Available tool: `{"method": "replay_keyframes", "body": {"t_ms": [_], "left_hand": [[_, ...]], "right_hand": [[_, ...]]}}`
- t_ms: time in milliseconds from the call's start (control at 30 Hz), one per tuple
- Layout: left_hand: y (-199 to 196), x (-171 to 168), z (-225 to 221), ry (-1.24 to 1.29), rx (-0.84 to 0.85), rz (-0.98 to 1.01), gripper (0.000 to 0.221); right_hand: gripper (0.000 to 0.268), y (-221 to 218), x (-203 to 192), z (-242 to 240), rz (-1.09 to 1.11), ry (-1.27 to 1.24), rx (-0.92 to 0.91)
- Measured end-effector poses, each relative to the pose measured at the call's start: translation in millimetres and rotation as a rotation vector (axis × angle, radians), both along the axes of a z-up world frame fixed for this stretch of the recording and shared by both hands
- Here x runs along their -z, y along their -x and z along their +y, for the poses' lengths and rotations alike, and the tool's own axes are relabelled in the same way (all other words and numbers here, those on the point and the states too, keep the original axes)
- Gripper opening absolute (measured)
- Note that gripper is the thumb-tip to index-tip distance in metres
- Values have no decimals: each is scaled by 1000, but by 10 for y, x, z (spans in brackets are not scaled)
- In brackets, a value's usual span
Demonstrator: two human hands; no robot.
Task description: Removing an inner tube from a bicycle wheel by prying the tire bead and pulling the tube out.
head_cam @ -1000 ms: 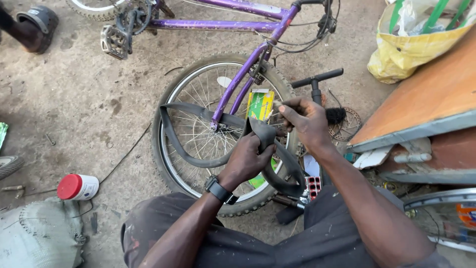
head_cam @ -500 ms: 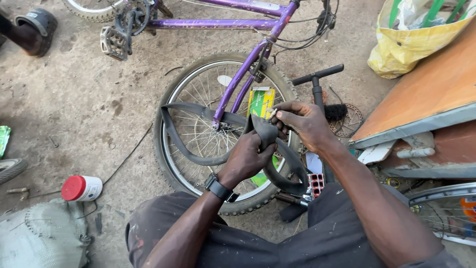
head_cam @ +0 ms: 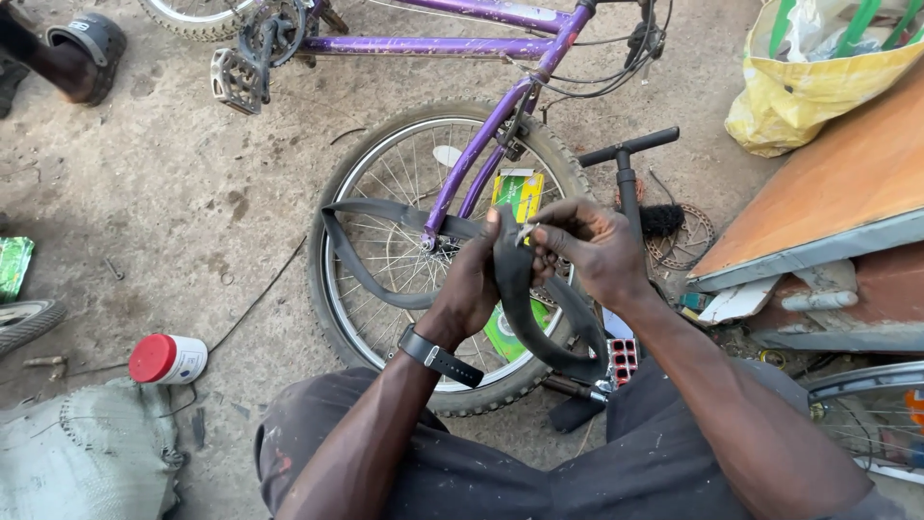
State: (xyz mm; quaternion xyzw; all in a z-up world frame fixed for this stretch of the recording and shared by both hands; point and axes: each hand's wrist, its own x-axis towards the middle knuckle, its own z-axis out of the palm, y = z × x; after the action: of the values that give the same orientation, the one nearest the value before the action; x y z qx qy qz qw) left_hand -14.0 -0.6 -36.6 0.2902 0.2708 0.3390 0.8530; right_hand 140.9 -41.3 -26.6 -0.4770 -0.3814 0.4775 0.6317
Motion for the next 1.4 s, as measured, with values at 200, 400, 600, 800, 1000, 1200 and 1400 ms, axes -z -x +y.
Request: {"method": "replay_keyframes", "body": {"t_ms": [200, 400, 600, 800, 1000, 1200, 1400], "left_hand": [[-43, 328, 21, 6, -40, 101, 34], [20, 126, 44, -138, -160, 30, 22], [92, 279, 130, -294, -223, 80, 22], [89, 422, 196, -486, -270, 235, 24], [102, 238, 128, -607, -236, 435, 20], [-17, 342, 63, -639, -107, 405, 14], [102, 270, 165, -581, -44, 207, 16]], "right_hand": [[15, -9, 155, 21, -181, -129, -38], [11, -30, 109, 32, -236, -198, -65], [13, -7, 108, 27, -430, -122, -13], [10, 68, 153, -46, -949, -154, 76], [4, -66, 231, -4, -1086, -349, 79], [13, -301, 202, 177, -803, -298, 26], [23, -42, 75, 103, -717, 103, -13]]}}
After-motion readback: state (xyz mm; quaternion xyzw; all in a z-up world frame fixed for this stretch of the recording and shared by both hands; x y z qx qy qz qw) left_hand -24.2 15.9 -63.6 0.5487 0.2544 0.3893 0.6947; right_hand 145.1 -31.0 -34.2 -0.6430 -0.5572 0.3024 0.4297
